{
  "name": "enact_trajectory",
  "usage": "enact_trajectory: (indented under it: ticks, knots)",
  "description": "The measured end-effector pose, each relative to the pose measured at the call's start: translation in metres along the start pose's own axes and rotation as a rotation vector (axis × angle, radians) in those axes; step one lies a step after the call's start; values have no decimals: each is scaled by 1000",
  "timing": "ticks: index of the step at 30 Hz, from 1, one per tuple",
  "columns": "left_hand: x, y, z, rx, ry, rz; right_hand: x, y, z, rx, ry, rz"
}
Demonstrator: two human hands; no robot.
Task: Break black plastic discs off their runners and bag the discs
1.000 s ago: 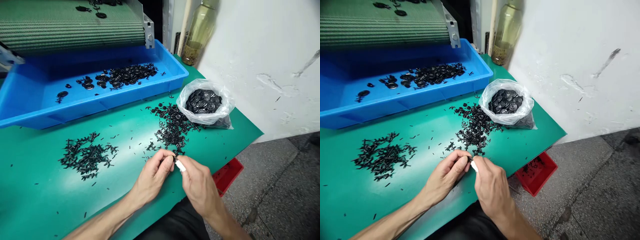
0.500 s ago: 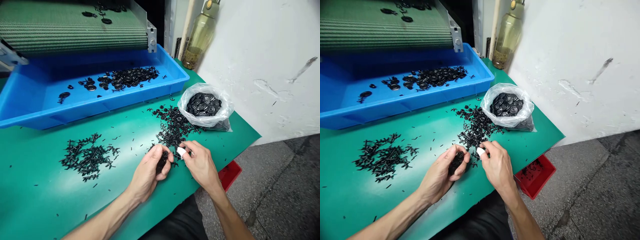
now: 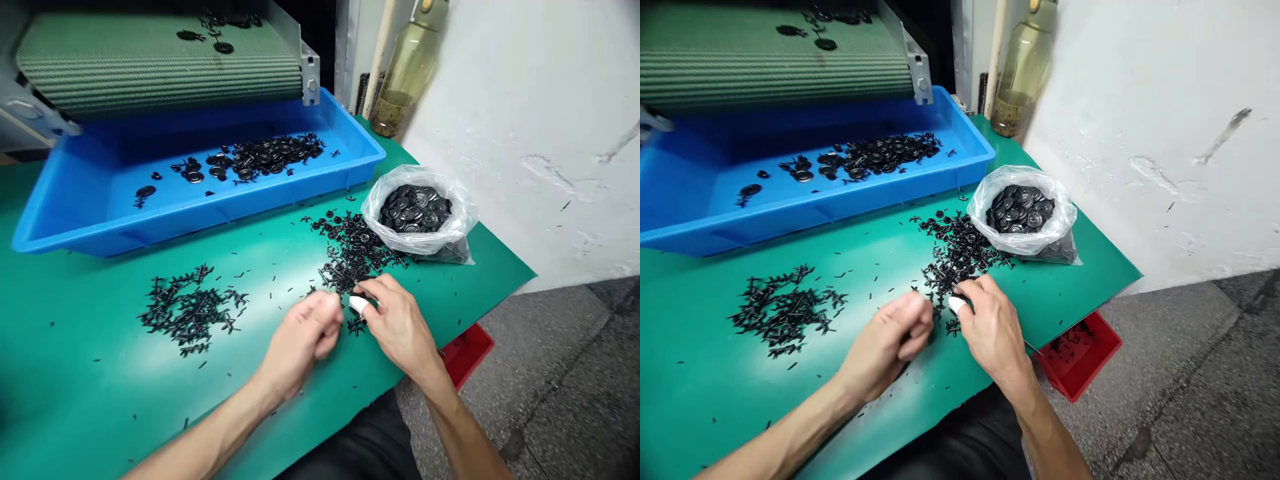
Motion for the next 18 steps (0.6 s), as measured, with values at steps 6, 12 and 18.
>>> enact_trajectory:
  ticks: [6,12,18]
  knots:
    - [8,75,-7,-1198,348,-361,-1,-25,36,-119,172,87]
    - [-16,44,-6,-1358,298,-4,6,-35,50,-105,217,121]
    - [8,-39,30,-1263,278,303,17,-32,57,-120,233,119]
Point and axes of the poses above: each hand's wrist, its own x-axis away from the middle knuckle, its own y-axis out of the palm, z = x × y, the point moved 8 cm from there along -x, towards the middle knuckle
